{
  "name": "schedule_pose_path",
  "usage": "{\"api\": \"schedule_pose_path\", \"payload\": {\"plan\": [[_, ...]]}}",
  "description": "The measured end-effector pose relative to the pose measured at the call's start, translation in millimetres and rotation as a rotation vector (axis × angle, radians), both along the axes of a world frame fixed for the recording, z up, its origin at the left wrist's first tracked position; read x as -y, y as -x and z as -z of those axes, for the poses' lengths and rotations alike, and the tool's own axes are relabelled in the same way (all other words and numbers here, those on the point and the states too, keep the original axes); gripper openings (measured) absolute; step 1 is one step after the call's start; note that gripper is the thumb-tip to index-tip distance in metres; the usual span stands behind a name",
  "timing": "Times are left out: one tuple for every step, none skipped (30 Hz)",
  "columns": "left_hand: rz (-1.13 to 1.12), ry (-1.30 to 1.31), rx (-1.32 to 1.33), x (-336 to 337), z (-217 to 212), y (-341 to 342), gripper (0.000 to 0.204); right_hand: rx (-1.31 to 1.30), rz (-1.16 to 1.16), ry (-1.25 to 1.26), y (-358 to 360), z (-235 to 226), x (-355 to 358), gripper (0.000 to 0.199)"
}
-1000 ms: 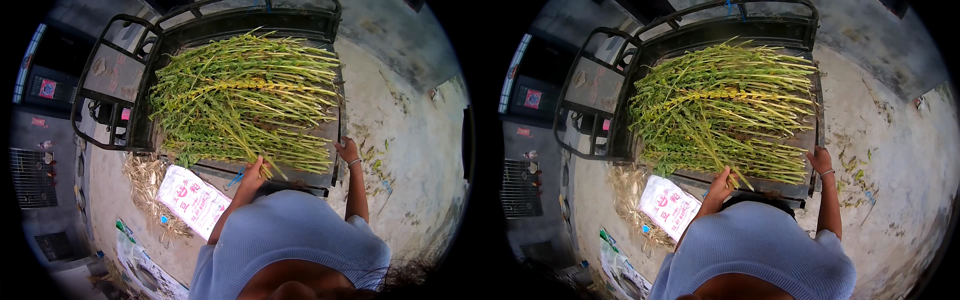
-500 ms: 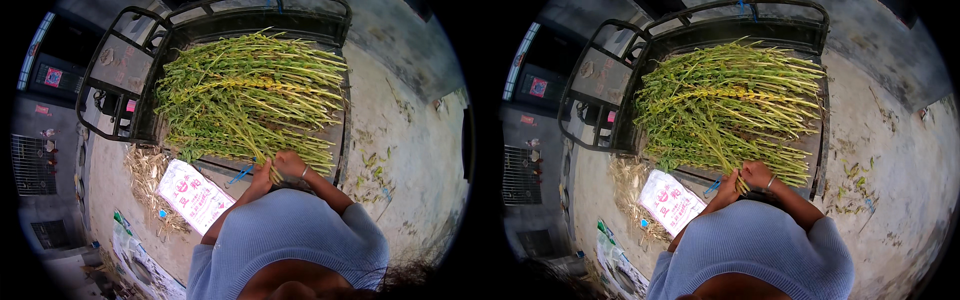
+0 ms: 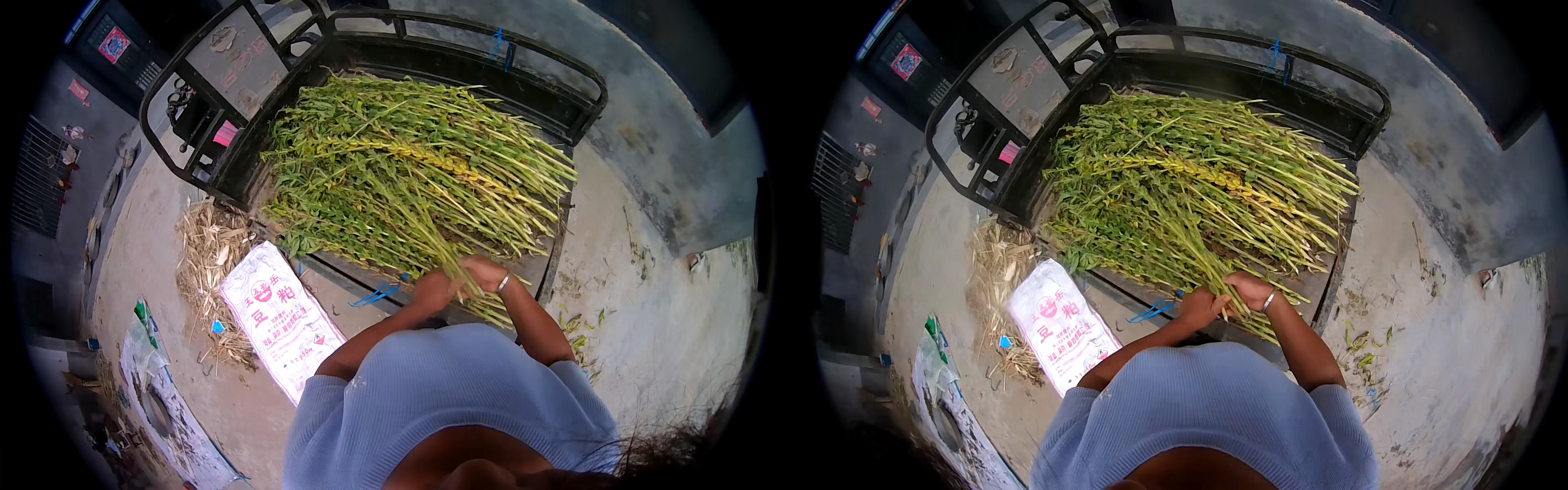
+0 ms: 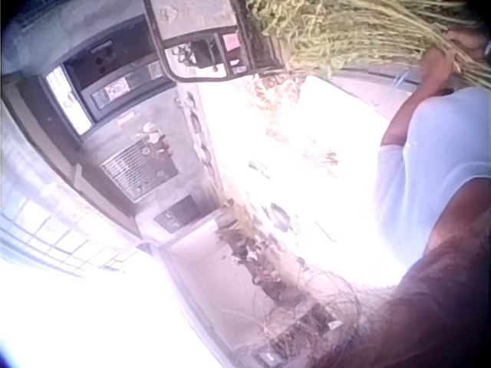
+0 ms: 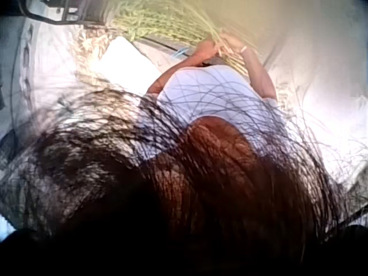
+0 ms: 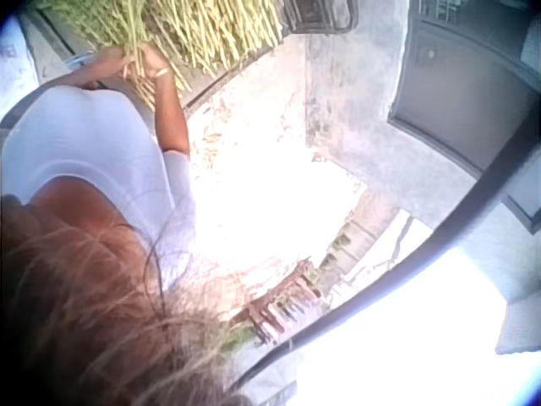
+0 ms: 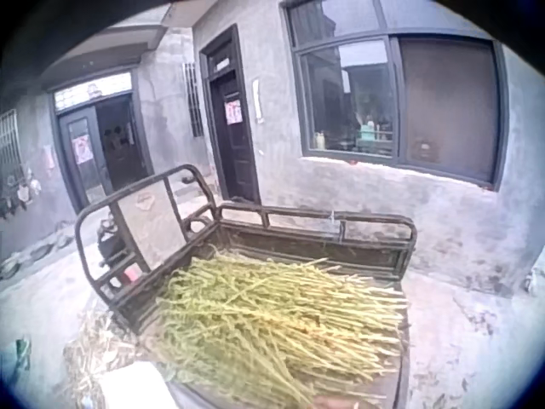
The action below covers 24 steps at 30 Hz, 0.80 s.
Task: The person gathers long green vegetable stems from a cart bed, aligns them into a bundle, and secures the bundle with a blue plastic tie. The person then lifts the tied bundle and places it onto a white sack on the ground.
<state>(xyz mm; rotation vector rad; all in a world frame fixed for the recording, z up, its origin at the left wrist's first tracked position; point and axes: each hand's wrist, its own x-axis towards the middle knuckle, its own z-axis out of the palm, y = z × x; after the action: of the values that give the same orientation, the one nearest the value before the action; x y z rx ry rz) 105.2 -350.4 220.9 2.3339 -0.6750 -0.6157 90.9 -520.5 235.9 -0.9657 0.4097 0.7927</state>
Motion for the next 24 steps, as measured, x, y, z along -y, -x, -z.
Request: {"api": "schedule_pose_path", "payload": {"plan": [[0.036, 0.004, 0.227, 1.8, 0.9, 2.9, 0.066, -0.008, -0.028, -0.013, -4.7, 5.6, 3.2, 0.023], [0.111, -0.004, 0.275, 5.9, 0.4, -2.7, 0.064, -0.018, -0.053, -0.028, -13.8, 11.7, 7.5, 0.025], [0.201, -0.014, 0.311, 10.8, -9.4, -3.9, 0.063, 0.129, -0.193, 0.260, -21.5, 26.7, 14.7, 0.034], [0.279, -0.044, 0.347, 4.8, -21.4, -5.1, 0.061, 0.106, -0.304, 0.426, -27.7, 26.3, 11.9, 0.037], [0.393, -0.065, 0.263, 4.0, -35.5, -10.5, 0.051, 0.083, -0.410, 0.592, -35.0, 25.0, 10.5, 0.039], [0.356, 0.023, 0.167, -1.3, -33.7, -12.9, 0.047, 0.069, -0.520, 0.762, -45.7, 20.5, 6.5, 0.042], [0.325, 0.113, 0.071, -6.2, -29.7, -13.7, 0.045, 0.077, -0.489, 0.754, -51.5, 15.5, 4.7, 0.040], [0.302, 0.205, -0.025, -10.5, -27.5, -17.5, 0.044, 0.083, -0.453, 0.747, -54.2, 8.6, 5.7, 0.038], [0.400, 0.233, -0.103, -18.2, -39.9, -23.7, 0.047, 0.070, -0.415, 0.751, -50.9, 0.4, 15.3, 0.036], [0.337, 0.384, -0.219, -26.5, -29.9, -29.8, 0.047, 0.074, -0.381, 0.752, -53.9, -14.3, 20.8, 0.034], [0.279, 0.535, -0.338, -31.4, -8.7, -34.5, 0.047, 0.112, -0.380, 0.820, -59.9, -35.3, 31.8, 0.030], [0.224, 0.671, -0.460, -36.0, 9.5, -42.9, 0.047, 0.153, -0.373, 0.877, -69.2, -61.6, 36.6, 0.026], [-0.043, 0.669, -0.888, -36.7, 19.1, -55.3, 0.059, 0.174, -0.403, 0.975, -78.4, -86.6, 37.7, 0.025], [-0.189, 0.843, -1.200, -40.9, 21.6, -74.4, 0.076, 0.188, -0.424, 1.073, -86.4, -110.8, 39.1, 0.024], [-0.369, 1.101, -1.450, -42.8, 37.9, -94.3, 0.090, 0.267, -0.540, 1.214, -102.0, -134.5, 27.5, 0.025], [-0.528, 1.311, -1.609, -38.3, 36.8, -112.8, 0.096, 0.323, -0.643, 1.362, -111.2, -153.5, 23.9, 0.026], [-0.668, 1.440, -1.615, -28.7, 35.1, -134.4, 0.104, 0.568, -0.730, 1.529, -118.8, -171.1, 26.6, 0.026], [-0.696, 1.475, -1.543, -19.3, 29.4, -154.3, 0.107, 0.811, -0.822, 1.689, -124.4, -189.3, 31.3, 0.027], [-0.707, 1.520, -1.552, -15.9, 26.4, -175.3, 0.111, 0.765, -0.853, 1.731, -134.4, -217.0, 23.0, 0.027], [-0.799, 1.517, -1.570, -13.4, 12.9, -191.9, 0.115, 0.717, -0.882, 1.766, -143.3, -247.8, 10.5, 0.028], [-0.869, 1.531, -1.618, -8.6, 4.0, -207.5, 0.117, 0.749, -0.914, 1.847, -148.6, -278.6, 0.4, 0.027], [-0.952, 1.535, -1.662, -5.3, -0.7, -221.1, 0.120, 0.781, -0.946, 1.916, -151.4, -303.9, -9.5, 0.026], [-0.952, 1.658, -1.686, -7.6, -4.4, -234.9, 0.126, 0.784, -0.937, 1.968, -152.6, -325.3, -23.1, 0.024], [-0.941, 1.777, -1.713, -8.7, -8.1, -249.2, 0.131, 0.778, -0.924, 2.027, -150.7, -345.5, -34.2, 0.022]]}}
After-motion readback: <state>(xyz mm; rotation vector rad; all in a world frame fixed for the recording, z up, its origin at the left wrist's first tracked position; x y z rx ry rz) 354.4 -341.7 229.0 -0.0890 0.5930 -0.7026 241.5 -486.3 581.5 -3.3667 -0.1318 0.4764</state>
